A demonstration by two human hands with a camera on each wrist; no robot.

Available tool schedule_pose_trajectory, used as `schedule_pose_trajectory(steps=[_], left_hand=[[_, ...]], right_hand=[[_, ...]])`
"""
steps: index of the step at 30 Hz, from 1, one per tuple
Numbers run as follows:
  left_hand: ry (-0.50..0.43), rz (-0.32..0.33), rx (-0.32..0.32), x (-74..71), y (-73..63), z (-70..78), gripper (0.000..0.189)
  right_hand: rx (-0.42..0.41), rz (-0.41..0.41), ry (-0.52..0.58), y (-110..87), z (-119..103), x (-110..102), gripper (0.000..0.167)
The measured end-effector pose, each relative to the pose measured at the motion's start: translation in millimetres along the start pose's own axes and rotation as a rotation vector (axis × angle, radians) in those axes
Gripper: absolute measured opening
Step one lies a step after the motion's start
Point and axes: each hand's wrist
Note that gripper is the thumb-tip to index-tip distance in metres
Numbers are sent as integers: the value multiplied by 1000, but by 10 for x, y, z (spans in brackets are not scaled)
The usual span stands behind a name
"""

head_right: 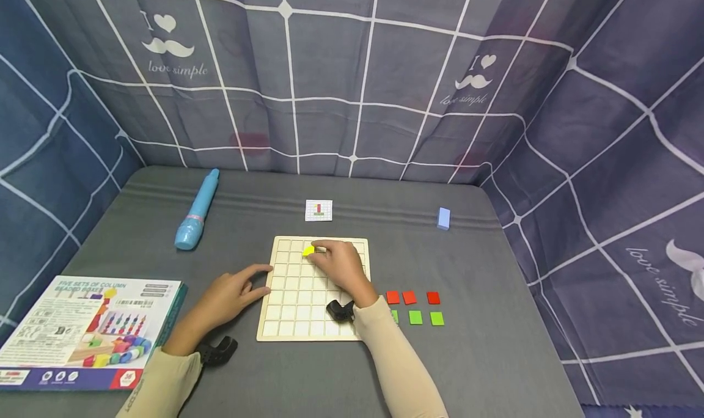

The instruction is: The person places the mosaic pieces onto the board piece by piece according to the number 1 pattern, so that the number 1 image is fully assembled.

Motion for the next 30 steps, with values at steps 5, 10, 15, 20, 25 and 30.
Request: schedule_pose_trajectory(steps=[5, 10, 15, 20, 25, 30], left_hand=[[-1, 10, 3, -26, 3, -5, 48], [11, 8, -16, -48, 14, -10, 48], [17, -3, -22, -48, 28, -8, 48], [17, 0, -15, -37, 32, -3, 49], [14, 5, -17, -31, 28, 7, 48], [6, 10, -10, -24, 12, 25, 48]], right_hand=[[3, -9, -63, -7, -3, 56, 29], [-12, -16, -112, -7, -28, 59, 28], [-4, -25, -132, -2, -33, 45, 28], [-19, -19, -163, -4, -24, 45, 28], [-25, -2, -180, -21, -26, 53, 28], [-14, -8, -182, -47, -18, 62, 29]])
Point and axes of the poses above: each hand's wrist, its own y-axis towards the middle knuckle, its own x-axis out of the palm, z = x × y, and after that the axes turned 2 degrees about -z, right-handed
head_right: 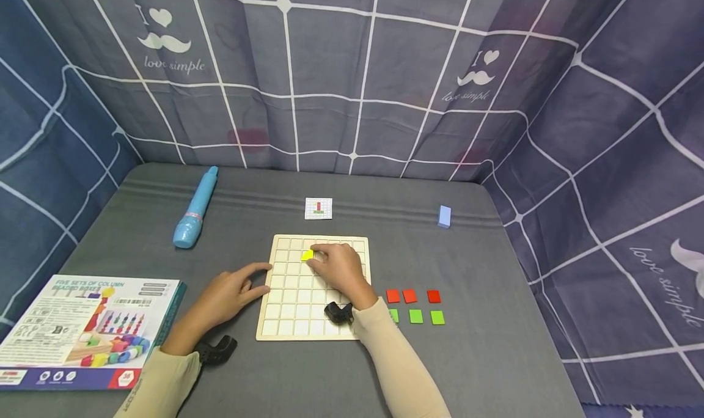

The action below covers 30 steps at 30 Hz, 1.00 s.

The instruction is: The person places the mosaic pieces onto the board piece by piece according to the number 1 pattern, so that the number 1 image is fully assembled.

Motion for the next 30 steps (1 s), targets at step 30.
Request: schedule_pose_trajectory(steps=[30], left_hand=[[-11, -14, -26, 29, 10, -31, 47]], right_hand=[[-44, 50, 78, -23, 40, 6, 28]])
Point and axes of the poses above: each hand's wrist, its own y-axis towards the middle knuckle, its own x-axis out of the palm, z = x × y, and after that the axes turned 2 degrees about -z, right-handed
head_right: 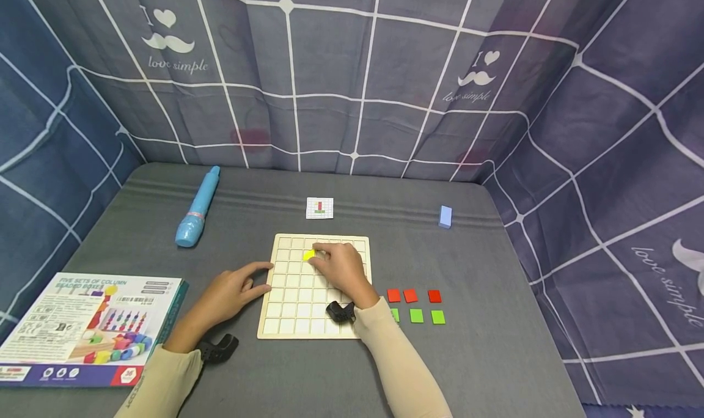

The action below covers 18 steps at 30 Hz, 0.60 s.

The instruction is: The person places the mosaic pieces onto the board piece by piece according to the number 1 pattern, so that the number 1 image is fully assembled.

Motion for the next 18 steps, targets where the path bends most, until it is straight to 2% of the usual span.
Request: schedule_pose_trajectory(steps=[8, 18], left_hand=[[-24, -5, -8, 32, -19, 11, 48], [-25, 8, -11, 1, -4, 12, 49]], right_hand=[[16, 59, 90, -47, 4, -181, 28], [-63, 94, 109, -177, 42, -637, 25]])
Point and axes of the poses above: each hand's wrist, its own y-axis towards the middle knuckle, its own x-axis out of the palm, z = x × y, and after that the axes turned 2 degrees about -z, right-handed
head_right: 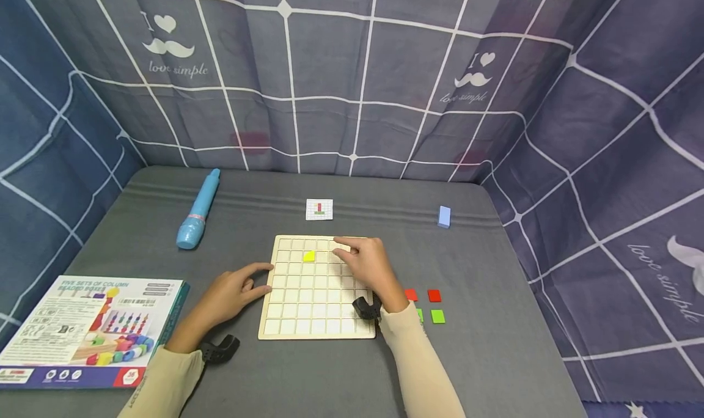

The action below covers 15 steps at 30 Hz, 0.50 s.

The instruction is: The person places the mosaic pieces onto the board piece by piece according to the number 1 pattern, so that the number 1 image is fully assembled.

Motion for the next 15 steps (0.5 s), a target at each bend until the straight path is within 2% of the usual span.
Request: schedule_pose_trajectory(steps=[3, 6, 15], left_hand=[[4, -2, 0, -3, -4, -6, 49], [0, 5, 6, -4, -6, -13, 50], [-20, -4, 12, -2, -13, -25, 49]], right_hand=[[-12, 1, 1, -73, 45, -143, 27], [11, -9, 12, -173, 88, -297, 31], [263, -34, 220, -689, 301, -724, 37]])
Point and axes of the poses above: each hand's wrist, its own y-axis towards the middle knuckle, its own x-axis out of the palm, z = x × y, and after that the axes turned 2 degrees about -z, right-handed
